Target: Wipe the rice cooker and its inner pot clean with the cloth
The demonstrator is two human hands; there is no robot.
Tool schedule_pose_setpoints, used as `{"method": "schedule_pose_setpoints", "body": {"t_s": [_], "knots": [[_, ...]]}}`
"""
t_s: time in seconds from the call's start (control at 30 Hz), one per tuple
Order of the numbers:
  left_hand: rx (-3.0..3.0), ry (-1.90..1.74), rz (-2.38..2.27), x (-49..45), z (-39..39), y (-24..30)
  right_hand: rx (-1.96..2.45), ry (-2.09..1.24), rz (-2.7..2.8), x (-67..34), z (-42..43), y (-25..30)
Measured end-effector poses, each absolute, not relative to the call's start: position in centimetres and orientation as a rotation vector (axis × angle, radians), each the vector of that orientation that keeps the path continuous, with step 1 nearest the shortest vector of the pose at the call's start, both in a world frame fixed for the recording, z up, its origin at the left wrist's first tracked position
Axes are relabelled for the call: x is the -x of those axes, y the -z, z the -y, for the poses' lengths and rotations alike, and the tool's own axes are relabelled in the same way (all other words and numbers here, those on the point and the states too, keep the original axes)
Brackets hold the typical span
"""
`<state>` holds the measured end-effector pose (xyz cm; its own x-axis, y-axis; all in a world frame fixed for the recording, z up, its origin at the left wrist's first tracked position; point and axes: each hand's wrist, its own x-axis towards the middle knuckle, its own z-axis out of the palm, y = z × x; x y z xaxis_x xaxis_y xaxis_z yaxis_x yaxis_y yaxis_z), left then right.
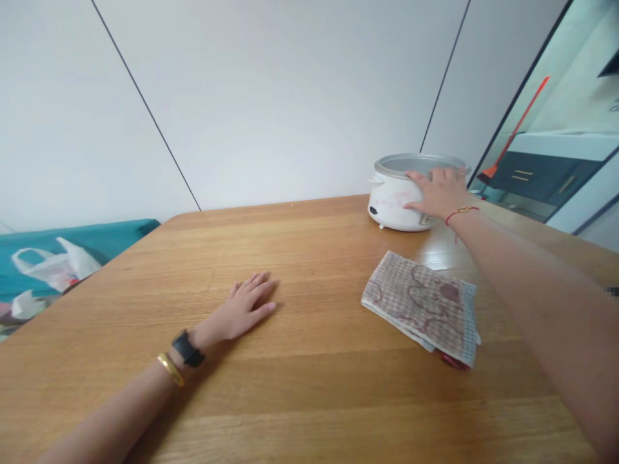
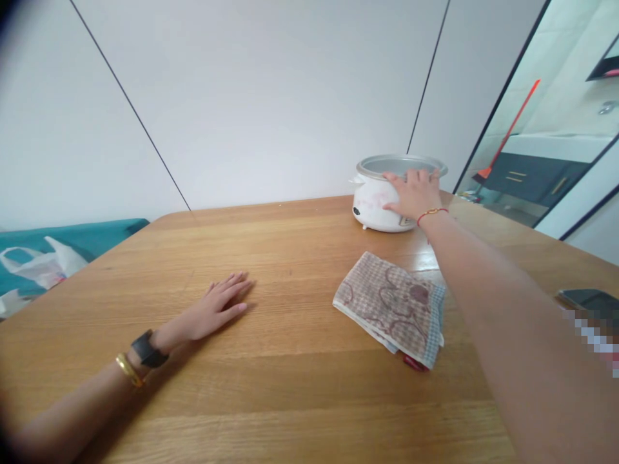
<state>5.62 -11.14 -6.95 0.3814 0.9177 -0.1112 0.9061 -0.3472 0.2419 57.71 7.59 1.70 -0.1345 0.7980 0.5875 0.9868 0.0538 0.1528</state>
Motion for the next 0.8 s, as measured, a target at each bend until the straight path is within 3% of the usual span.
{"method": "schedule_pose_setpoints", "body": {"t_s": [0.3,0.4,0.57,0.67,0.8], "knots": [[-2.537,-0.068,-1.715,-4.7,10.5,8.5,1.886,0.654,1.843,-55.3,-7.2,-2.1],[-2.545,-0.079,-1.733,-4.6,10.5,8.7,1.883,0.617,1.787,-49.7,-0.5,-0.7],[-2.559,-0.093,-1.756,-4.6,10.3,9.0,1.88,0.406,2.407,-43.7,13.8,5.1],[-2.551,-0.076,-1.777,-4.6,10.2,9.1,1.83,0.334,2.525,-46.2,15.7,7.5],[-2.556,-0.08,-1.77,-4.7,10.1,9.1,2.061,0.319,2.289,-53.5,10.9,8.4]]}}
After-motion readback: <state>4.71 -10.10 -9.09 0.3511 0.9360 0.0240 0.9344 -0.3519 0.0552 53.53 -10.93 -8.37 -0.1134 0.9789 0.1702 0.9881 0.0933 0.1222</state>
